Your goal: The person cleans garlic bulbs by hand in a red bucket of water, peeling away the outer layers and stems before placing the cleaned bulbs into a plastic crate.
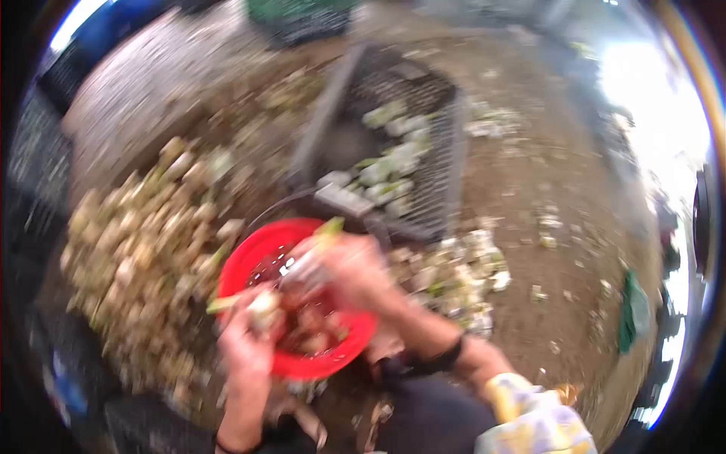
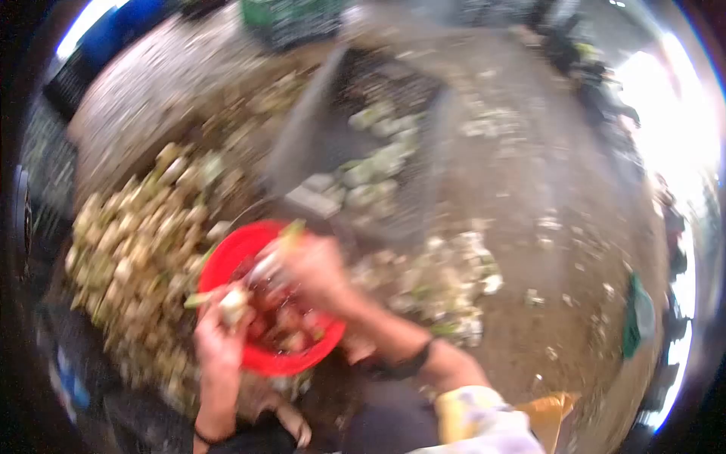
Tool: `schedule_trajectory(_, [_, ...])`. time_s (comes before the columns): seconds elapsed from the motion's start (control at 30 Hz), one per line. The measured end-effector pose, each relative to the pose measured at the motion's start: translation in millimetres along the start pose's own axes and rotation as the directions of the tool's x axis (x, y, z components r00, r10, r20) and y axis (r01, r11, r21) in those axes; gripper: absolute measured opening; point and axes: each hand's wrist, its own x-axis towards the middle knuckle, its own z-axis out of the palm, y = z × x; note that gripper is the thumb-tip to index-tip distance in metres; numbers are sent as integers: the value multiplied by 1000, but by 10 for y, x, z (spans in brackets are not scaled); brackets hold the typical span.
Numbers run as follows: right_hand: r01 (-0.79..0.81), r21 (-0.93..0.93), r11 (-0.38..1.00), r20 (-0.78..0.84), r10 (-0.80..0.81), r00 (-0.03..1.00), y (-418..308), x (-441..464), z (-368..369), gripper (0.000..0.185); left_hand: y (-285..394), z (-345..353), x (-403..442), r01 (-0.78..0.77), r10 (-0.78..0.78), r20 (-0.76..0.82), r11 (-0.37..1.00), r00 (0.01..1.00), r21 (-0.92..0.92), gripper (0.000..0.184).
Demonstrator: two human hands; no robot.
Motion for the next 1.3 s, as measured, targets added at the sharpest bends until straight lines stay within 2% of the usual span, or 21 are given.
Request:
schedule_trajectory(0.03, [-29,-33,999,-123,25,992,-94,14,41,25,54,1,-28,20,-20,12,999,1000,42,26])
schedule_trajectory(0.1, [-55,-124,991,7,57,998,-39,15,-7,31,-5,-91,14,49,-46,40,995,998,-87,25])
schedule_trajectory(0.17, [-93,-87,992,107,102,989,10,-73,125,35,-18,-78,40,-58,58,4,998,998,6,26])
schedule_trajectory(0.23, [57,-344,937,232,26,972,236,-67,132,33,-11,-95,28,-125,120,47,987,992,100,25])
schedule_trajectory(0.27, [212,-551,807,285,-56,957,250,-59,177,28,-39,-91,23,-158,157,21,973,987,169,25])
schedule_trajectory(0.37, [401,-810,428,315,-259,913,277,-143,413,21,-105,-39,10,-210,217,8,938,976,274,24])
schedule_trajectory(0.4, [397,-810,432,312,-256,915,302,-136,431,21,-128,-23,1,-237,245,12,923,969,304,24])
schedule_trajectory(0.47, [379,-880,285,300,-285,910,362,-127,451,21,-202,-45,-18,-255,274,4,890,962,378,24])
schedule_trajectory(0.57, [371,-897,241,297,-292,909,359,-123,437,20,-235,24,-62,-285,333,-17,831,943,478,26])
schedule_trajectory(0.63, [375,-885,276,296,-288,911,348,-143,445,20,-166,103,-64,-117,139,-149,982,979,146,28])
schedule_trajectory(0.7, [326,-898,296,272,-209,939,291,-189,498,21,-222,64,-44,-132,161,-152,973,975,187,33])
schedule_trajectory(0.77, [319,-921,224,277,-198,940,295,-154,497,22,-316,58,-40,-229,267,-105,932,958,280,35])
schedule_trajectory(0.87, [299,-925,236,264,-171,949,281,-126,503,23,-307,53,-73,-190,231,-116,938,966,289,36])
schedule_trajectory(0.93, [257,-951,173,243,-98,965,223,-133,530,23,-321,53,-73,-168,209,-118,942,971,289,35])
schedule_trajectory(1.03, [273,-920,279,217,-215,952,294,-65,426,20,-294,50,-60,-282,312,-22,885,950,370,33])
schedule_trajectory(1.07, [128,-929,346,120,-44,992,168,-19,361,18,-213,72,-78,-196,198,13,961,980,196,31])
schedule_trajectory(1.1, [173,-891,420,106,-178,978,175,-3,271,18,-132,70,-81,-92,90,71,995,993,23,30])
schedule_trajectory(1.13, [206,-887,413,119,-228,966,142,1,207,18,-97,27,-41,-111,114,99,993,989,-29,30])
schedule_trajectory(1.17, [240,-883,403,133,-276,952,102,1,164,18,-24,-18,-20,-22,48,166,988,985,-151,27])
schedule_trajectory(1.23, [69,-742,667,155,71,985,3,-73,161,17,-9,-88,25,38,20,214,964,977,-265,25])
schedule_trajectory(1.3, [-133,-451,883,274,279,921,10,-108,199,25,-16,-127,97,35,22,198,960,980,-278,27])
